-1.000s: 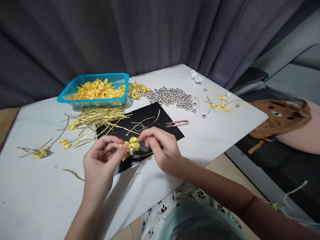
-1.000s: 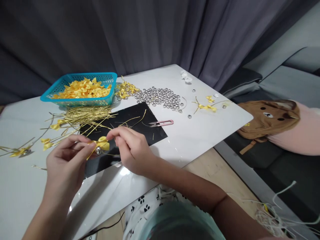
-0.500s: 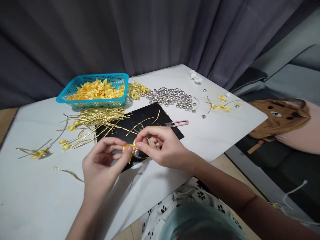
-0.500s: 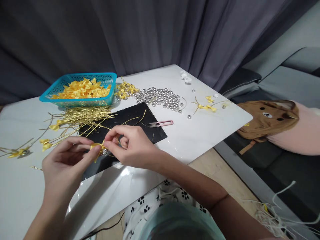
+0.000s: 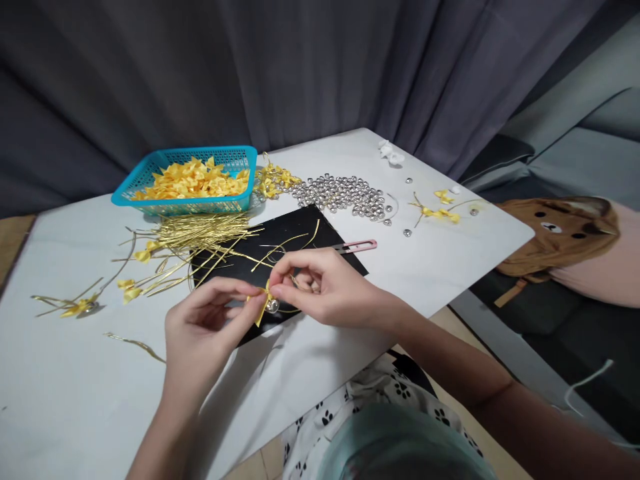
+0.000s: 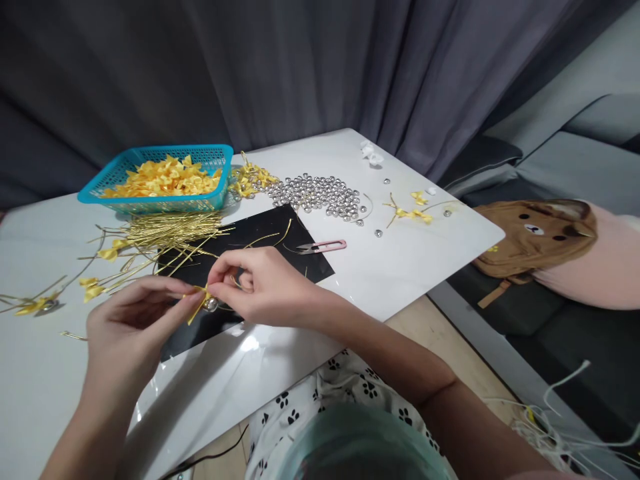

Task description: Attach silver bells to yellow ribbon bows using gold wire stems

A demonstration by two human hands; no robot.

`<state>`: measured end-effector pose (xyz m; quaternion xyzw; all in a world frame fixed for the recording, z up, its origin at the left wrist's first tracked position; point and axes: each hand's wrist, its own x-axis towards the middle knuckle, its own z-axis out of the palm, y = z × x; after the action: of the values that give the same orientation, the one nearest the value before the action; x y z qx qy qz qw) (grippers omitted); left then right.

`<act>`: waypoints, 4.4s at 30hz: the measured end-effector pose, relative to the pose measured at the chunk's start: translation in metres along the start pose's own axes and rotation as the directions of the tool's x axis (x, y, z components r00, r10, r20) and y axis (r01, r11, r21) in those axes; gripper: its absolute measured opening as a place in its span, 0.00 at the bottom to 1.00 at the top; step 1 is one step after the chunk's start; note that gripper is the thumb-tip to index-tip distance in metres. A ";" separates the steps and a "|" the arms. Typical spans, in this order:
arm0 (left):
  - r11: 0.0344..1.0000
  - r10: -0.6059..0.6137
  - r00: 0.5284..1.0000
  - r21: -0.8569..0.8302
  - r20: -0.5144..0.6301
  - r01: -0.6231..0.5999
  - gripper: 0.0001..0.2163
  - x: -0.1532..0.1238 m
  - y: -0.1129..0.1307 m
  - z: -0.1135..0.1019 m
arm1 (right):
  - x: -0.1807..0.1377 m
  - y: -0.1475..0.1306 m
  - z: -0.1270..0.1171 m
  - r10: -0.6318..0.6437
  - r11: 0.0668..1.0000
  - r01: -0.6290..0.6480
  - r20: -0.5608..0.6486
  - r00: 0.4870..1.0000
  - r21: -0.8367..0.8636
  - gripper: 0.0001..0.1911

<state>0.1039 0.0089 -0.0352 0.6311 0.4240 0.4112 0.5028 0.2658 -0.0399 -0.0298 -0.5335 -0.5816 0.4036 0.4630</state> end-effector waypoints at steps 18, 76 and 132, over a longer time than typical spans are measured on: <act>0.993 -0.112 0.987 -0.016 0.111 0.114 0.05 0.001 -0.002 -0.005 | 0.004 -0.017 -0.014 0.049 0.992 -0.030 0.154 0.987 -0.123 0.02; 0.916 -0.234 0.972 -0.344 -0.036 0.208 0.06 0.016 -0.014 -0.006 | -0.018 -0.031 -0.048 -0.149 0.883 0.278 -0.336 0.930 0.379 0.16; 0.832 -0.349 0.935 -0.436 0.070 0.343 0.08 0.012 -0.003 -0.007 | -0.020 -0.016 0.036 -0.136 0.985 0.096 -0.306 0.942 -0.141 0.06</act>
<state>0.1011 0.0230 -0.0357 0.4108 0.4298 0.4028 0.6959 0.2268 -0.0607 -0.0259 -0.5834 -0.5547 0.2486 0.5386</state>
